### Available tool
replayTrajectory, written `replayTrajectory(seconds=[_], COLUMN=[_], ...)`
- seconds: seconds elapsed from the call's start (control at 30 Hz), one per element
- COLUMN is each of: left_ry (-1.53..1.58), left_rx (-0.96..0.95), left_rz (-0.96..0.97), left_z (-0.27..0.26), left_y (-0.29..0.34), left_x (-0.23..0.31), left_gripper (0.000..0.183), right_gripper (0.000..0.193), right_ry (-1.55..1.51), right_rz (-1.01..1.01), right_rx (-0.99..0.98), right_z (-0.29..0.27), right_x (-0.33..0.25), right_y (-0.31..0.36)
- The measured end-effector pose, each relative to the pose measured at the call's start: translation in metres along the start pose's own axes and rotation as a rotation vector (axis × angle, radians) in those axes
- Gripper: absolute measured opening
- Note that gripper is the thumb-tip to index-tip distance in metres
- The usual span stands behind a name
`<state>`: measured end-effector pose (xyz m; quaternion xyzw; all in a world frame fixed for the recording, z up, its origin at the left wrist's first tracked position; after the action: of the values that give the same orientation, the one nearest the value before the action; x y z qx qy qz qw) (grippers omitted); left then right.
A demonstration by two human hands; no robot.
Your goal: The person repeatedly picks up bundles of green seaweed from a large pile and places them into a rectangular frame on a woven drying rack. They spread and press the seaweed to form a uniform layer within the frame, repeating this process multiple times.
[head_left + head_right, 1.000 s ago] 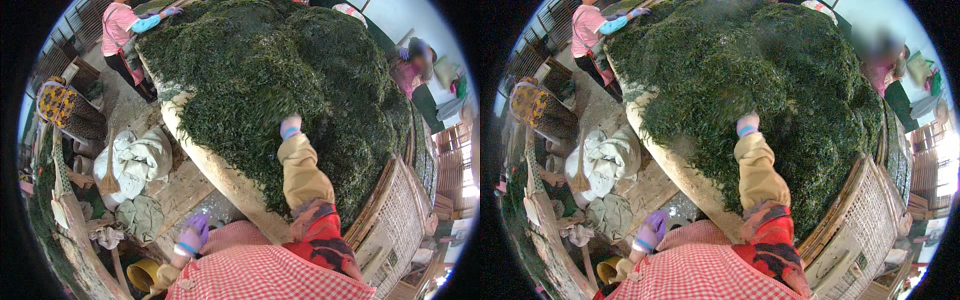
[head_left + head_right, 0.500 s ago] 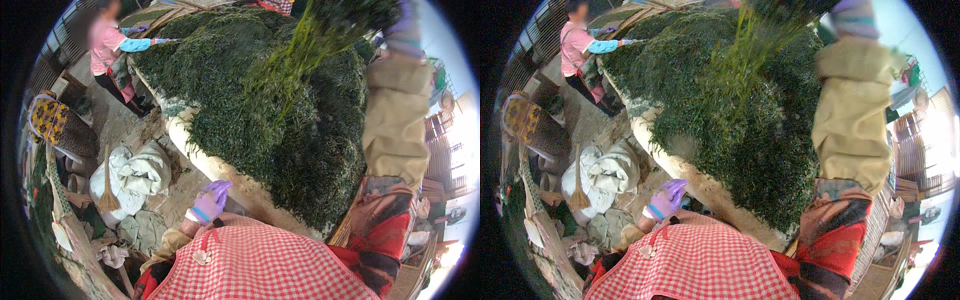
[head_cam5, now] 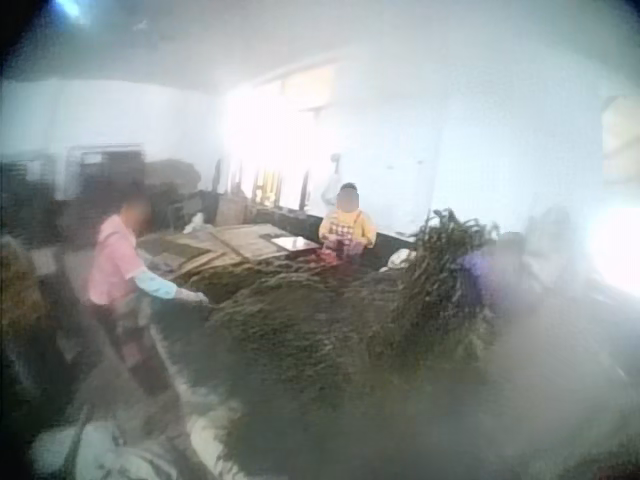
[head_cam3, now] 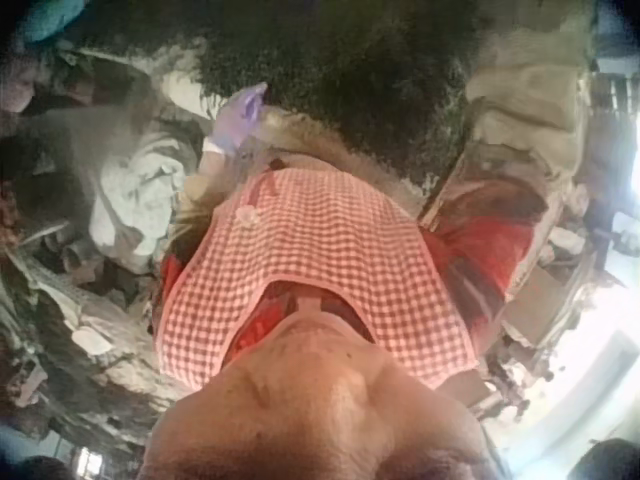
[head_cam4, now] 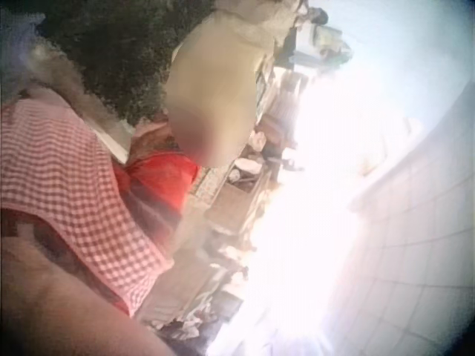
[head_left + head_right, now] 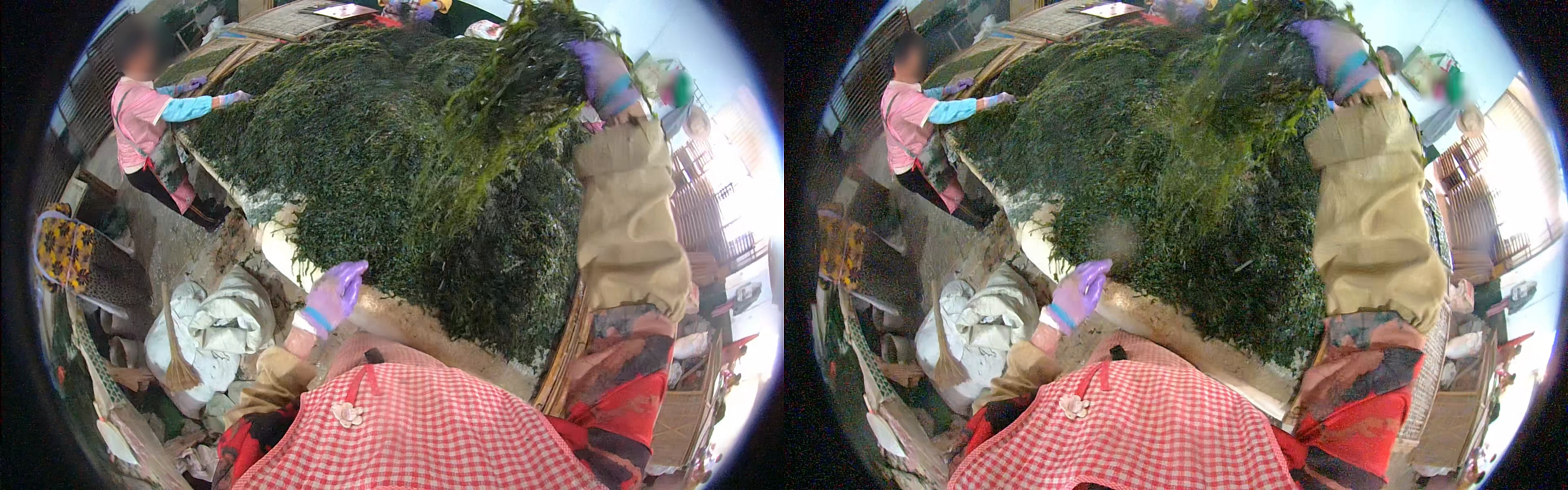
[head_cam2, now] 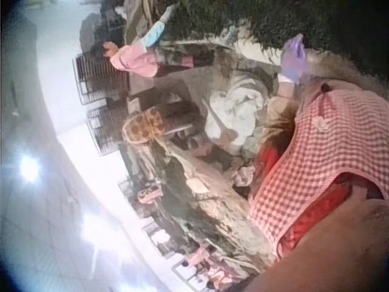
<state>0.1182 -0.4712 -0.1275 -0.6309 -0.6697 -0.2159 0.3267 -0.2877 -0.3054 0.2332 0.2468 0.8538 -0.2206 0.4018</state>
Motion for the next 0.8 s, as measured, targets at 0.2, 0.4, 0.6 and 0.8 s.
replayTrajectory(seconds=[0.2,0.4,0.6,0.8], left_ry=[-0.247,-0.479,-0.95,-0.552], left_rx=[0.181,0.42,-0.321,-1.041], left_rz=[0.31,0.683,0.254,-0.016], left_z=[-0.061,-0.104,0.072,0.189], left_y=[-0.091,-0.179,-0.247,-0.134], left_x=[0.093,0.273,0.212,0.049], left_gripper=[0.033,0.042,0.048,0.053], right_gripper=[0.032,0.032,0.032,0.031], right_ry=[-0.173,-0.064,-0.03,-0.097], right_rz=[-0.078,0.094,-0.008,-0.081], right_rx=[-0.096,0.13,0.152,0.137], right_z=[-0.015,-0.045,-0.083,-0.088], right_x=[0.028,0.014,-0.034,-0.035], right_y=[0.006,0.014,0.042,0.041])
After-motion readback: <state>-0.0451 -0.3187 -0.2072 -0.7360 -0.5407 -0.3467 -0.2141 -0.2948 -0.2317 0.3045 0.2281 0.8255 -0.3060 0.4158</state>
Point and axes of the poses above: each hand's wrist, its own y-axis away from the middle knuckle, its own z-axis out of the palm, x = y × z, the point moved 9 cm from there along -y, towards the middle knuckle, and after that the axes turned 15 degrees about -x, right-handed, at the moved point
